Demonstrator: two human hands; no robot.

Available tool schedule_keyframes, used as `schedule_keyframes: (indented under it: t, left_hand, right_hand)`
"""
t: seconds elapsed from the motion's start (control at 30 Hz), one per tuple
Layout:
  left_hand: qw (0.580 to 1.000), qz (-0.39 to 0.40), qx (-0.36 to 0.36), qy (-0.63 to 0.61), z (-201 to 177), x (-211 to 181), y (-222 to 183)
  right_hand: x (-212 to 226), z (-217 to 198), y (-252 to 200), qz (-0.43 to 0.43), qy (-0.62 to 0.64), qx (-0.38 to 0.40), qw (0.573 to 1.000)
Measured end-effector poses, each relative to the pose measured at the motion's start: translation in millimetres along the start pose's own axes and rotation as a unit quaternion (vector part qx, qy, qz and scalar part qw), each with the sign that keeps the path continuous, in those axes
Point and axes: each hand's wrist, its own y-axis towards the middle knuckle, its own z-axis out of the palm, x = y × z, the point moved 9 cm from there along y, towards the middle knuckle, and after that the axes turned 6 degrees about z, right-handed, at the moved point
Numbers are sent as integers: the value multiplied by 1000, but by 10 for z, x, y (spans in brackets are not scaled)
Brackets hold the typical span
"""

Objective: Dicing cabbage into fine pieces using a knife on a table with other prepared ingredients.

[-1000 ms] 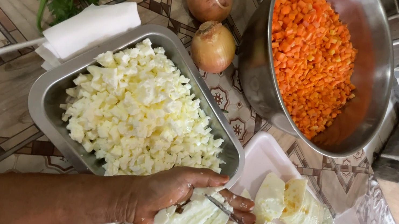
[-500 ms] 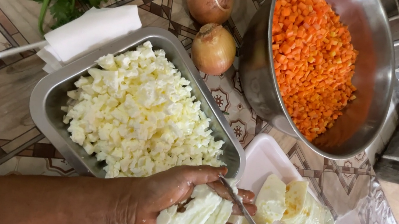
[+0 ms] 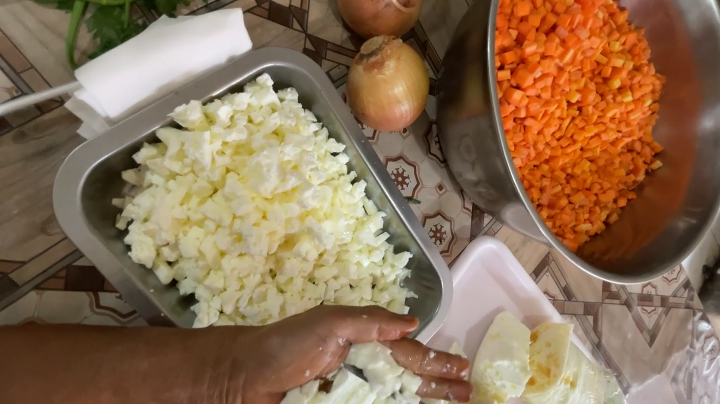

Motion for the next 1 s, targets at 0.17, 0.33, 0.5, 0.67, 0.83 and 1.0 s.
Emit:
schedule_keyframes:
  t: [0.17,0.33,0.5,0.67,0.83,1.0]
  left_hand:
    - [993,8,24,-112,55,-4,7]
    - [992,36,35,-119,128,-100,26]
    - [988,58,-117,81,-69,-152,36]
    - [989,61,-106,82,-132,-154,48]
    - [989,49,-125,58,-132,-144,30]
    - [981,39,-131,140,-55,-154,24]
  right_hand:
    - [103,18,117,-6,2,-27,1000]
    - [-186,430,-19,84,99,106,986]
    - [-344,389,-67,188,41,106,976]
    - [-174,177,21,101,22,36,994]
    - [-290,315,-169,-10,53,-5,999]
    - [-101,215,-113,-2,41,-19,999]
